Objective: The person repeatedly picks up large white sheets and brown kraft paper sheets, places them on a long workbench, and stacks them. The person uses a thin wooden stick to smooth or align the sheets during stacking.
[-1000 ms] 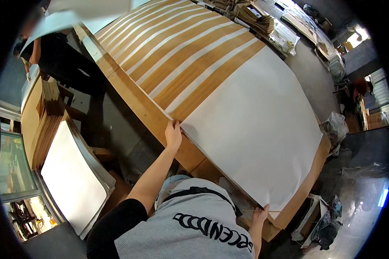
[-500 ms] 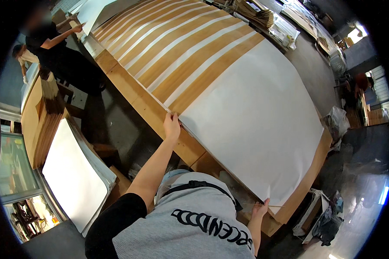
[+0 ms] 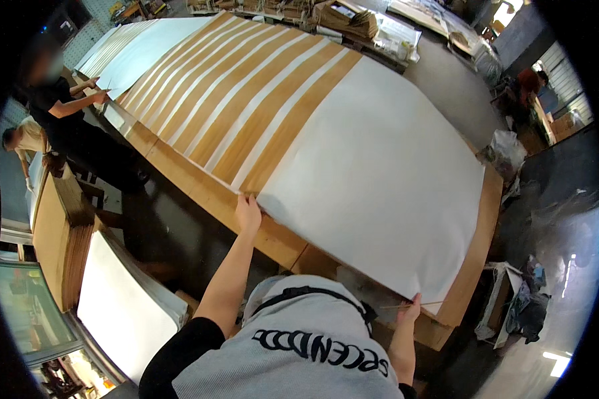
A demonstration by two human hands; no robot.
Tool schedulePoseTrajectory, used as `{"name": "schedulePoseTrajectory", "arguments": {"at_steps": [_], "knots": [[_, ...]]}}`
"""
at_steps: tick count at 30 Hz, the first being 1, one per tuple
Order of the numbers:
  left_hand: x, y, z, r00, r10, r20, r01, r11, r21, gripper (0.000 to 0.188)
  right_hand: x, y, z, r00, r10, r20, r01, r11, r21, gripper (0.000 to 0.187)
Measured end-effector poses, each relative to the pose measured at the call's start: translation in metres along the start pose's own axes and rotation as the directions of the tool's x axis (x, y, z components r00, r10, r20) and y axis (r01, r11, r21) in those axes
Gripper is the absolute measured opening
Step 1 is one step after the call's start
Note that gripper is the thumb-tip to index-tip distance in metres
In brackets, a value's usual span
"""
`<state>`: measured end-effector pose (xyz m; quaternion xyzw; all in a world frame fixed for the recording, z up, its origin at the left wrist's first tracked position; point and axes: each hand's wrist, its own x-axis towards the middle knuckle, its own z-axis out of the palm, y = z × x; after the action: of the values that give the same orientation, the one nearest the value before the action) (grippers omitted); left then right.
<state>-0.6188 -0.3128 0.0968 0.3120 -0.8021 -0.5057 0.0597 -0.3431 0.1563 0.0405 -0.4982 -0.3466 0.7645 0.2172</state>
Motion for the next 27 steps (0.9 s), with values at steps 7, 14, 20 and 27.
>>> {"name": "schedulePoseTrajectory", "arguments": {"at_steps": [7, 14, 20, 27], "knots": [[0.009, -0.006, 0.002, 0.998, 0.049, -0.032, -0.049, 0.999, 0.009, 0.02, -0.008, 0.002, -0.001, 0.999, -0.003, 0.045, 0.004, 1.0, -0.019, 0.028], [-0.049, 0.049, -0.011, 0.76, 0.63, 0.157, -0.649, 0.749, 0.136, 0.014, -0.002, 0.004, 0.0, 0.998, 0.056, 0.007, -0.056, 0.99, 0.128, 0.035], [-0.091, 0.058, 0.013, 0.211, 0.76, 0.615, -0.915, 0.375, -0.151, 0.023, -0.005, 0.004, -0.002, 0.999, 0.008, -0.037, -0.004, 0.993, 0.118, 0.023], [-0.086, 0.045, 0.02, 0.199, 0.739, 0.644, -0.921, 0.366, -0.135, 0.025, -0.018, 0.008, 0.007, 0.996, 0.011, -0.094, 0.0, 0.993, 0.121, 0.02]]}}
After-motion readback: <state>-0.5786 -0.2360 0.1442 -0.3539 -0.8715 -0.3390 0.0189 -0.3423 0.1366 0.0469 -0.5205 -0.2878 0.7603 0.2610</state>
